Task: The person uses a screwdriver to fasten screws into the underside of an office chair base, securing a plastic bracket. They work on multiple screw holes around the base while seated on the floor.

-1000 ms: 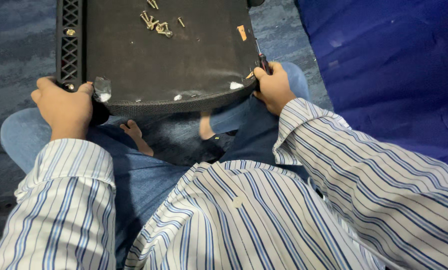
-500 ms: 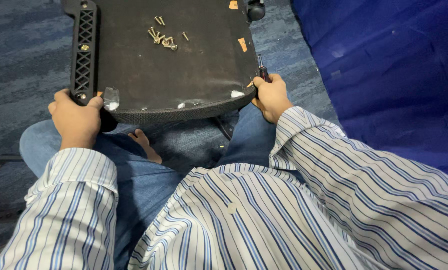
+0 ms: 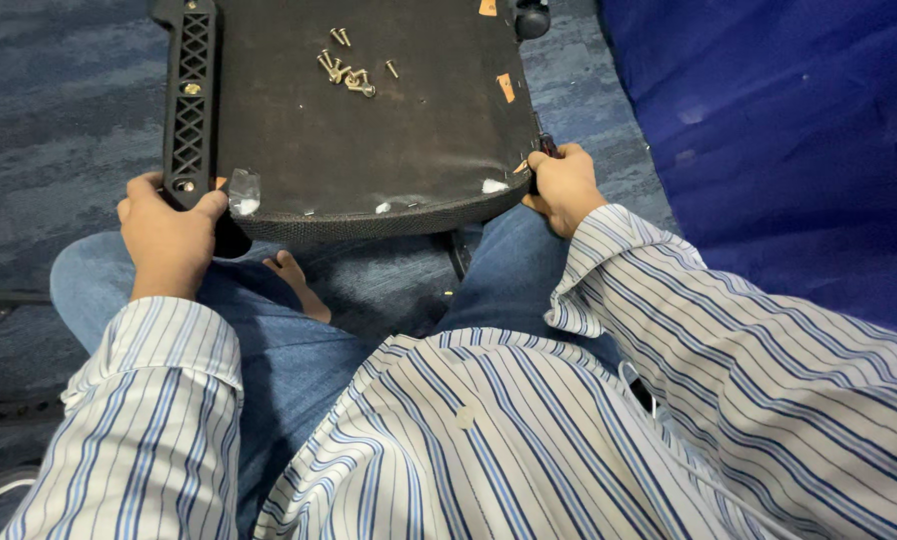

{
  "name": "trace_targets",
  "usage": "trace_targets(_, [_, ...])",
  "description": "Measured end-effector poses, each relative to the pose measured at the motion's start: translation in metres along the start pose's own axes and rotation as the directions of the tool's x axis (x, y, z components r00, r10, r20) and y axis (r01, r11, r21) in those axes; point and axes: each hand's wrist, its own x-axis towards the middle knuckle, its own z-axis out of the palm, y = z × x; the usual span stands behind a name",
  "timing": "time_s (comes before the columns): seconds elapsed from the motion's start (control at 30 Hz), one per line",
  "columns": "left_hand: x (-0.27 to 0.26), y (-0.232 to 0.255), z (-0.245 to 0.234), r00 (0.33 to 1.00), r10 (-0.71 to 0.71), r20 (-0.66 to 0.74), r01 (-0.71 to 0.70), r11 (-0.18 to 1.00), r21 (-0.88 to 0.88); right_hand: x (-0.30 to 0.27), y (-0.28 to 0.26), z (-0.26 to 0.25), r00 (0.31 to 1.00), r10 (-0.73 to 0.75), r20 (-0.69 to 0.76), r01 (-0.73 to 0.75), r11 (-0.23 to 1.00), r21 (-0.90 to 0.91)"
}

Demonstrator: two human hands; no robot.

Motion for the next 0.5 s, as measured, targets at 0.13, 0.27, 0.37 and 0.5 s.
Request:
trace_targets(0.13, [0.000, 0.004, -0.002, 0.999, -0.038, 0.018, 0.038, 0.999, -0.005, 0.004, 0.001, -0.001, 1.000, -0.010, -0.013, 0.010, 1.000, -0.005])
trace_targets(0.27, [-0.004, 0.004, -0.003, 0.999, -0.033, 0.025, 0.032, 0.999, 0.017, 0.005, -0.004, -0.002, 0.999, -0.023, -0.027, 0.022, 0.999, -0.047])
trace_targets(0.37, [-0.008, 0.006, -0.001, 1.000, 0.000, 0.004, 0.000, 0.999, 0.038, 0.006, -0.002, -0.003, 0.998, -0.044, -0.033, 0.043, 0.999, -0.030])
trace_targets(0.5, [-0.014, 0.018, 0.003, 1.000, 0.018, -0.013, -0.017, 0.999, 0.044, 0.009, 0.008, 0.000, 0.938, -0.209, -0.276, 0.232, 0.972, 0.050])
